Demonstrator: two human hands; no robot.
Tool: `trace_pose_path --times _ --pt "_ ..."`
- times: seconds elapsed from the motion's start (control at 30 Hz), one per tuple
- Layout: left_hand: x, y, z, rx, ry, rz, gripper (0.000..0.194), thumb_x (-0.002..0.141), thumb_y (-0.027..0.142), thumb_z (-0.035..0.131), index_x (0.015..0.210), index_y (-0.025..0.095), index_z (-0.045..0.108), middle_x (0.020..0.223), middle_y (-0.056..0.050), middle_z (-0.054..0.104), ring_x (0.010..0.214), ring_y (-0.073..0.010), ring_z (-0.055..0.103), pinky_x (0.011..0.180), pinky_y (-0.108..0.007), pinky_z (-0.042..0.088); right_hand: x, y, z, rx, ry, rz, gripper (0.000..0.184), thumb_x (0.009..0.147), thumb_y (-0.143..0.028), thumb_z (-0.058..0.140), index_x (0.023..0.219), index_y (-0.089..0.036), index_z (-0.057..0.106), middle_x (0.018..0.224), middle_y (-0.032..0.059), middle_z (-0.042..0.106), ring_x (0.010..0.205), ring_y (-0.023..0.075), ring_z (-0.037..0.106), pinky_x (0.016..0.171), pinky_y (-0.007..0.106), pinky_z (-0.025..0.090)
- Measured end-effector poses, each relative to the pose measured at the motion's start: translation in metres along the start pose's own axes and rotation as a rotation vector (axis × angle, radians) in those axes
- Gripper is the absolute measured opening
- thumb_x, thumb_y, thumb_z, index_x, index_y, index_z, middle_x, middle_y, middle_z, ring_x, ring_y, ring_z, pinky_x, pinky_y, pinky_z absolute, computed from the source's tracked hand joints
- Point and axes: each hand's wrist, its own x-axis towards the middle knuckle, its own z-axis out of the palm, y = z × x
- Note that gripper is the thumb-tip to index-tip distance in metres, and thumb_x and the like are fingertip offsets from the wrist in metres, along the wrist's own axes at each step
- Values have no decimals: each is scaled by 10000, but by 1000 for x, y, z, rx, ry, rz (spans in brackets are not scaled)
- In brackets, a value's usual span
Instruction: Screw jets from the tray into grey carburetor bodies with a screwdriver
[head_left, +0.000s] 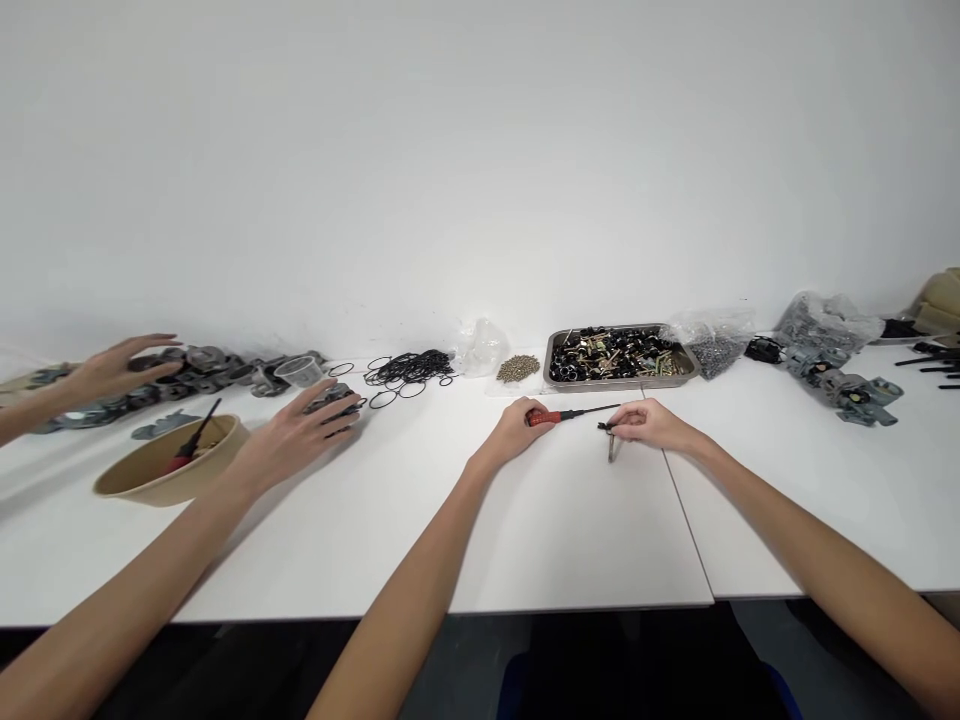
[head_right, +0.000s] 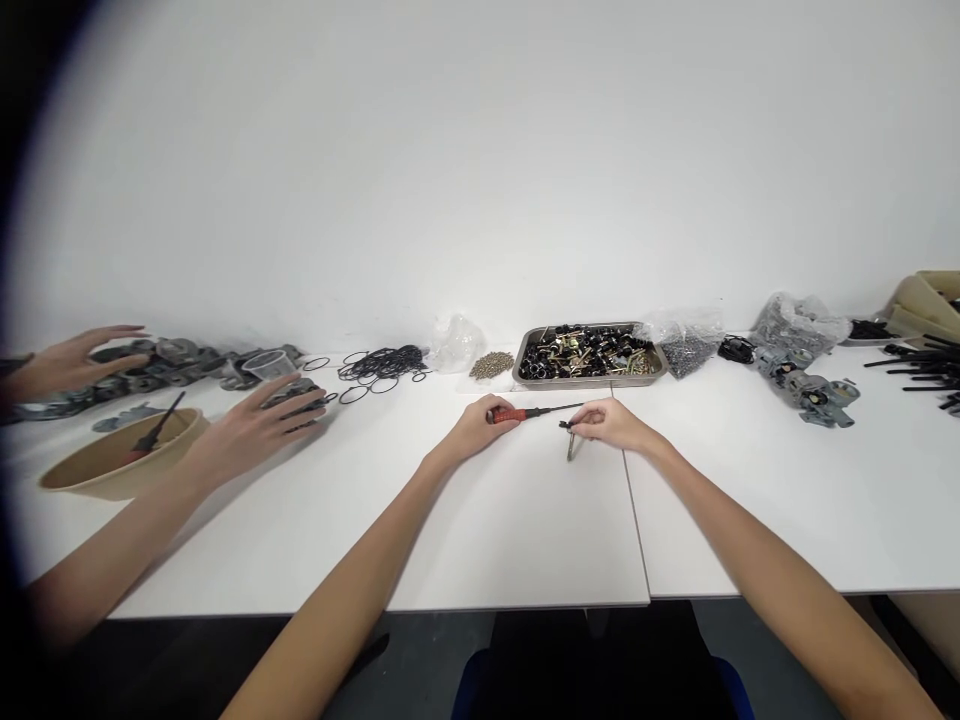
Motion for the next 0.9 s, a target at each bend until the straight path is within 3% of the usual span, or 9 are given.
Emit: trace_pose_path --times 0.17,0.3,0.33,0.47,0.53,0.73,0.9 --pt "-5 2 0 63 -5 7 205 772 361 659 904 204 670 957 -72 632 884 -230 591 820 -382 512 0 9 14 -105 -21 -101 294 797 -432 700 849 -143 721 718 37 668 625 122 560 565 253 396" --pt "-13 25 4 123 78 117 291 812 390 648 1052 224 654 1079 -92 595 1090 -265 553 966 -415 482 -1 7 18 -183 28 -163 258 853 -400 642 890 -157 719 741 35 670 658 130 566 583 251 388" --pt "-13 35 6 114 46 151 302 830 404 633 1074 228 647 1089 -90 594 1062 -255 563 944 -402 490 1 9 19 -178 36 -179 267 855 -410 642 901 -159 720 764 39 680 678 134 577 596 253 396" --pt "-4 72 23 141 -260 197 242 870 418 587 980 219 671 941 -64 640 800 -211 585 722 -340 482 6 18 21 -108 86 -243 256 843 -398 648 928 -171 731 855 47 708 738 146 599 638 258 423" --pt "1 81 34 129 -287 186 187 862 373 593 906 210 673 874 -57 650 770 -209 583 684 -328 457 6 19 18 -64 123 -229 243 832 -376 651 931 -170 733 843 46 705 725 146 591 631 261 429" --pt "-7 70 52 24 -217 104 140 784 344 682 769 211 641 724 -12 602 657 -173 534 628 -314 434 2 12 12 50 145 -174 342 851 -492 627 846 -154 680 671 16 613 600 116 543 548 241 414" --pt "-3 62 37 21 -171 190 222 836 425 640 898 214 669 911 -43 667 721 -170 569 688 -318 483 6 17 10 126 159 -125 434 777 -579 674 856 -153 645 672 19 619 558 106 533 509 235 418"
